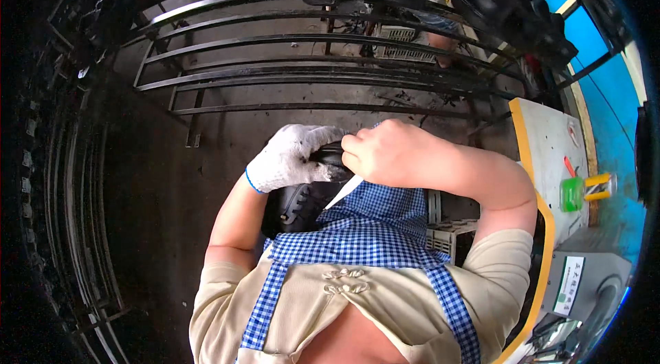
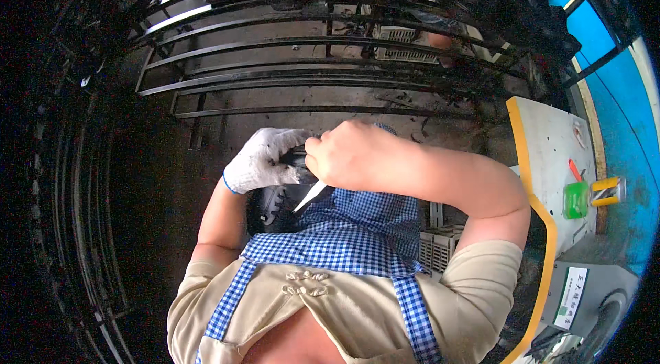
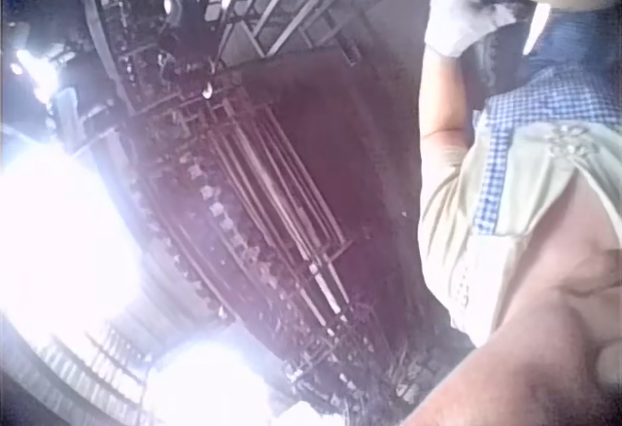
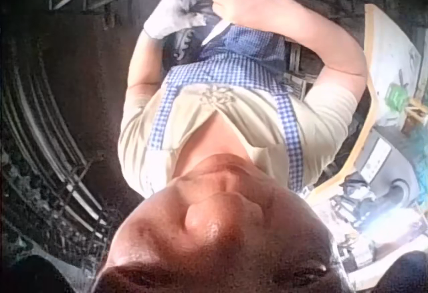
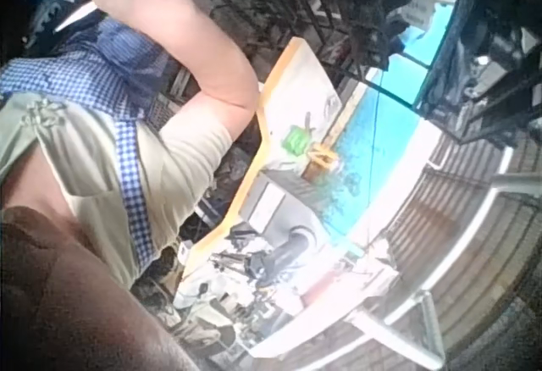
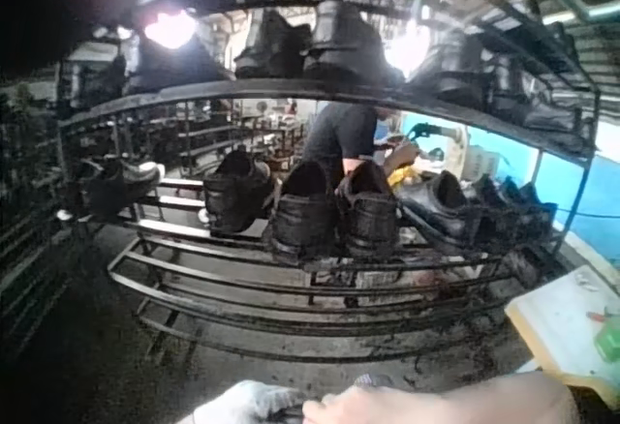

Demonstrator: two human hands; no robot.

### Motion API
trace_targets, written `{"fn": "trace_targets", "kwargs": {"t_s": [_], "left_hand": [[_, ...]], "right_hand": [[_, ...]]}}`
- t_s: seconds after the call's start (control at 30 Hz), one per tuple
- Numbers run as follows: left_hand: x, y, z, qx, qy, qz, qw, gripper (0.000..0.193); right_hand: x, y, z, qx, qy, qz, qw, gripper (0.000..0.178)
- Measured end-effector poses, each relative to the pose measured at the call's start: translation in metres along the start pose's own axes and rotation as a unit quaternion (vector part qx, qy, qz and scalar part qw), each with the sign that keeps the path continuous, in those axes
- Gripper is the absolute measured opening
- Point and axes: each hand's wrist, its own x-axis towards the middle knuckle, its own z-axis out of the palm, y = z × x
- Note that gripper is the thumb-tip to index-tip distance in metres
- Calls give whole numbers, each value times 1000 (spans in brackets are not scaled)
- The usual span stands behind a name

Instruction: The person repeatedly picks up black shoes from a metal rack, wipes the soles and uppers with a cloth, and places them back on the rack. The person handles the shoes one at a time, rotating them to access different surfaces before returning them to the rack.

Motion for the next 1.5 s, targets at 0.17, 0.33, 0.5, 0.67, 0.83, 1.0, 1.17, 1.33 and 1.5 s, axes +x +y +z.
{"fn": "trace_targets", "kwargs": {"t_s": [0.17,0.33,0.5,0.67,0.83,1.0,1.17,1.33,1.5], "left_hand": [[4,-2,-2,-73,14,28,997,65],[2,0,-17,-202,21,-36,979,82],[-8,-7,-26,-281,137,-71,947,78],[5,-21,-40,-313,373,-44,872,63],[-4,-38,-31,-395,527,-46,751,44],[-39,-22,-25,-214,583,-141,771,61],[-111,-12,19,34,428,26,903,55],[-118,7,33,115,342,-97,927,41],[-108,-3,-1,58,521,28,851,38]], "right_hand": [[-1,13,19,140,90,27,986,26],[-13,26,58,494,278,139,812,16],[-28,12,138,703,338,249,574,11],[-20,-24,244,761,89,240,597,58],[2,-26,214,904,22,100,416,80],[16,-28,234,935,24,136,328,81],[48,-19,209,889,106,153,418,84],[87,-17,161,768,138,210,589,90],[103,-27,147,741,248,129,610,97]]}}
